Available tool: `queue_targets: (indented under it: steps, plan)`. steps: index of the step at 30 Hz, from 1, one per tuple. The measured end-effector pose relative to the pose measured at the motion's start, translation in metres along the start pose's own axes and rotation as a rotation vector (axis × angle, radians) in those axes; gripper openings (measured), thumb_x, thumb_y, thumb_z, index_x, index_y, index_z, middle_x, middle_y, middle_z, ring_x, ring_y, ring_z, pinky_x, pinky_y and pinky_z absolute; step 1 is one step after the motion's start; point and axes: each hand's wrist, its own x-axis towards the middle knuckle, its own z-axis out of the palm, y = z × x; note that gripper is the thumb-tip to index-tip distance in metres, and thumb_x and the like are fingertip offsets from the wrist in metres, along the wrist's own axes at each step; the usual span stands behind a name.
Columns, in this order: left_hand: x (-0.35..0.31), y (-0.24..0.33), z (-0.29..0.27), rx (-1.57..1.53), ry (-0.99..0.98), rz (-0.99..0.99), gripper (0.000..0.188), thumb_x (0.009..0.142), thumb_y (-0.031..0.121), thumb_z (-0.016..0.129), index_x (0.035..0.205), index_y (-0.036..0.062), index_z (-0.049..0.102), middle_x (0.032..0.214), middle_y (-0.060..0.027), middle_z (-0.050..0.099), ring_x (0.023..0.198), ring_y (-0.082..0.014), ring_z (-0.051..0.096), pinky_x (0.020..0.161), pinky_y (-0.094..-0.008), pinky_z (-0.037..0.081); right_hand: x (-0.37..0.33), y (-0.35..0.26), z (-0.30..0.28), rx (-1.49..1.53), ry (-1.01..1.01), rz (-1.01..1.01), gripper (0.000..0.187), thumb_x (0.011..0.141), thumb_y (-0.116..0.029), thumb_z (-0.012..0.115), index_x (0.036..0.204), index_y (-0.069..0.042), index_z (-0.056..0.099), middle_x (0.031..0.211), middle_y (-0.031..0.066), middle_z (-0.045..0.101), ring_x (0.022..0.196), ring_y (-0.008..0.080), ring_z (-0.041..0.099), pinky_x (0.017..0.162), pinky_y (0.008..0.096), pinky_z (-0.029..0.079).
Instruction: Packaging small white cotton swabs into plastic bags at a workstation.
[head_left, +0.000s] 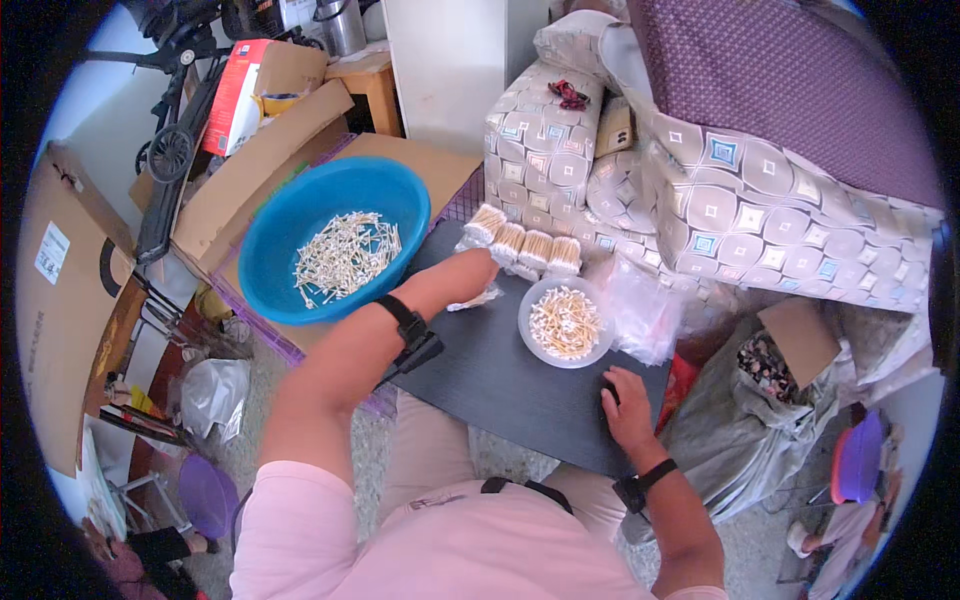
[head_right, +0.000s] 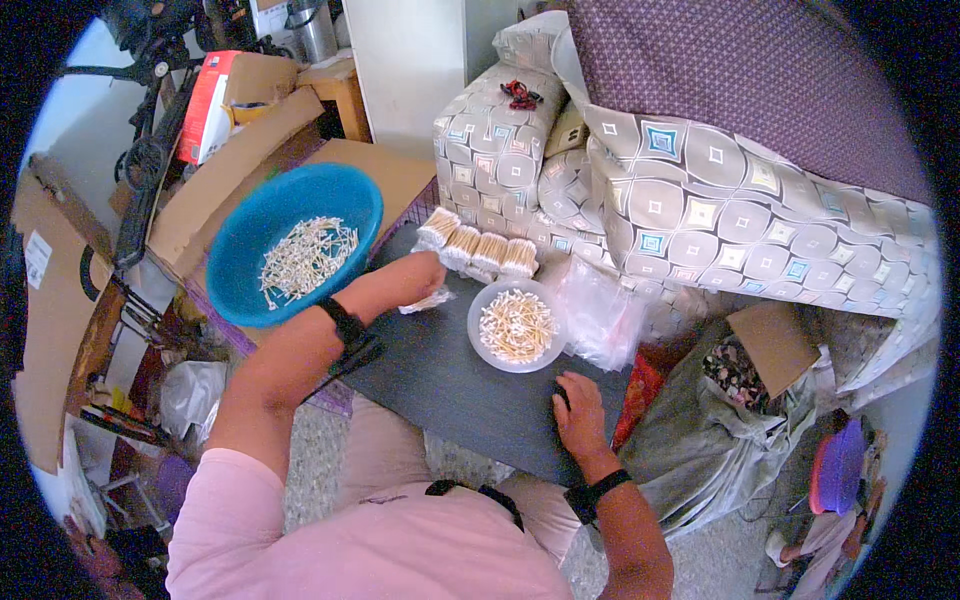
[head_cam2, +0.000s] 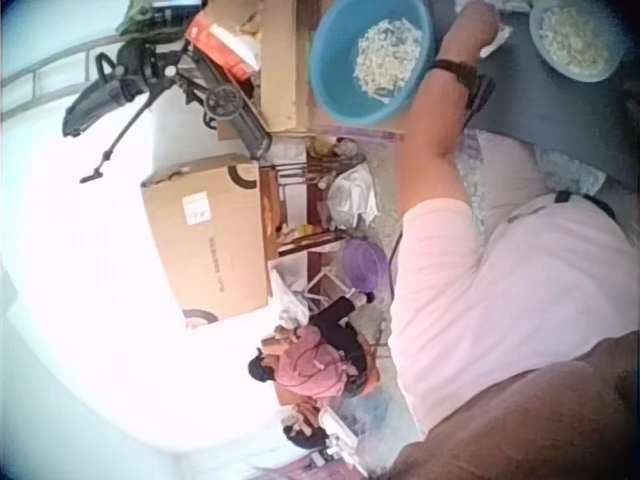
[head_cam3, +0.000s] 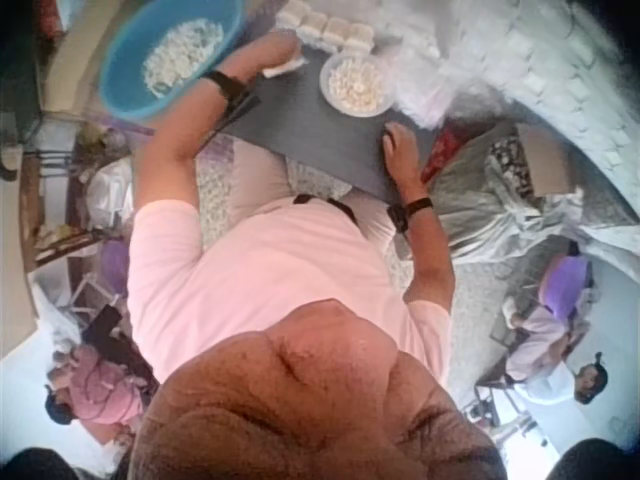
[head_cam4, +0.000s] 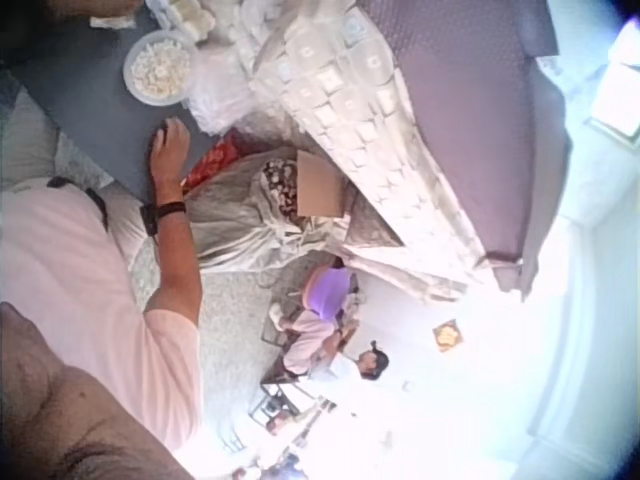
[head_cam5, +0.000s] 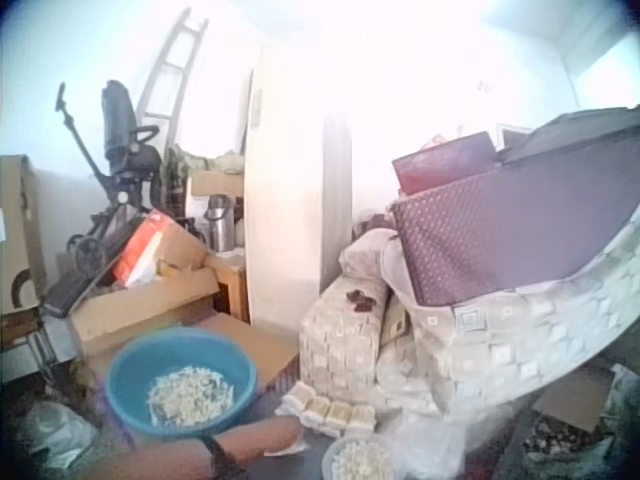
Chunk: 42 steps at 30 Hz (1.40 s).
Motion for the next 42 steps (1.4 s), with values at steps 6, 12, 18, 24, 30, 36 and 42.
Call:
queue_targets:
  steps: [6, 12, 18, 24, 30, 36, 42]
  plan:
    - [0.013, 0.01, 0.016, -0.34, 0.183, 0.032, 0.024, 0.079, 0.013, 0.064, 0.101, 0.0046, 0.063, 0.1, -0.0166, 0.065, 0.094, -0.036, 0.061, 0.079, -0.0426, 0.05, 0.003, 0.002, 0.015, -0.158, -0.027, -0.012, 0.039, 0.079, -0.012, 0.068, 0.116, -0.005, 0.058, 0.131, 0.0145, 0.052, 0.126, 0.0349, 0.045, 0.107, 0.0479, 0.032]
    - [0.003, -0.015, 0.001, -0.303, 0.119, -0.145, 0.029, 0.079, 0.011, 0.064, 0.106, 0.002, 0.063, 0.099, -0.0208, 0.065, 0.092, -0.0377, 0.062, 0.082, -0.0436, 0.05, 0.005, 0.005, 0.012, -0.162, 0.0, -0.008, 0.04, 0.077, -0.012, 0.068, 0.115, -0.006, 0.058, 0.131, 0.0145, 0.052, 0.126, 0.035, 0.045, 0.106, 0.0479, 0.032]
    - [-0.03, -0.022, 0.027, -0.263, 0.226, -0.095, 0.023, 0.08, 0.013, 0.064, 0.101, 0.003, 0.064, 0.098, -0.0201, 0.064, 0.094, -0.0387, 0.061, 0.083, -0.0445, 0.049, 0.003, 0.008, 0.012, -0.196, -0.02, -0.033, 0.036, 0.08, -0.017, 0.066, 0.114, -0.006, 0.059, 0.129, 0.0149, 0.053, 0.125, 0.0346, 0.045, 0.105, 0.0476, 0.034]
    - [-0.022, 0.032, -0.063, -0.509, 0.302, -0.064, 0.024, 0.082, 0.011, 0.063, 0.105, 0.0041, 0.063, 0.1, -0.0186, 0.063, 0.098, -0.0377, 0.059, 0.087, -0.0431, 0.047, 0.002, 0.0, 0.008, -0.191, -0.058, 0.022, 0.037, 0.08, -0.02, 0.066, 0.114, -0.006, 0.06, 0.128, 0.0139, 0.054, 0.125, 0.0333, 0.046, 0.104, 0.047, 0.035]
    - [-0.029, 0.124, -0.212, -0.205, 0.537, 0.436, 0.023, 0.086, 0.007, 0.061, 0.109, 0.0033, 0.061, 0.104, -0.0146, 0.062, 0.098, -0.0342, 0.059, 0.086, -0.04, 0.048, 0.001, 0.0, 0.012, -0.202, -0.075, -0.034, 0.038, 0.082, -0.021, 0.065, 0.117, -0.007, 0.059, 0.13, 0.0136, 0.053, 0.125, 0.0325, 0.046, 0.104, 0.047, 0.035]
    - [-0.056, 0.252, -0.313, 0.127, 0.496, 0.997, 0.018, 0.087, 0.025, 0.056, 0.093, 0.0086, 0.06, 0.101, -0.01, 0.062, 0.089, -0.0265, 0.061, 0.075, -0.0369, 0.05, 0.004, -0.025, 0.01, -0.355, -0.101, 0.014, 0.038, 0.083, -0.023, 0.063, 0.119, -0.01, 0.06, 0.131, 0.0119, 0.053, 0.126, 0.0309, 0.046, 0.104, 0.0461, 0.036]
    - [-0.102, 0.276, -0.327, 0.05, 0.465, 0.929, 0.018, 0.089, 0.026, 0.056, 0.092, 0.0085, 0.059, 0.102, -0.0103, 0.062, 0.088, -0.0259, 0.061, 0.073, -0.0354, 0.05, -0.012, 0.106, 0.058, -0.438, -0.148, -0.114, 0.039, 0.089, -0.032, 0.054, 0.125, -0.017, 0.058, 0.138, 0.0083, 0.05, 0.13, 0.0269, 0.043, 0.107, 0.0436, 0.035]
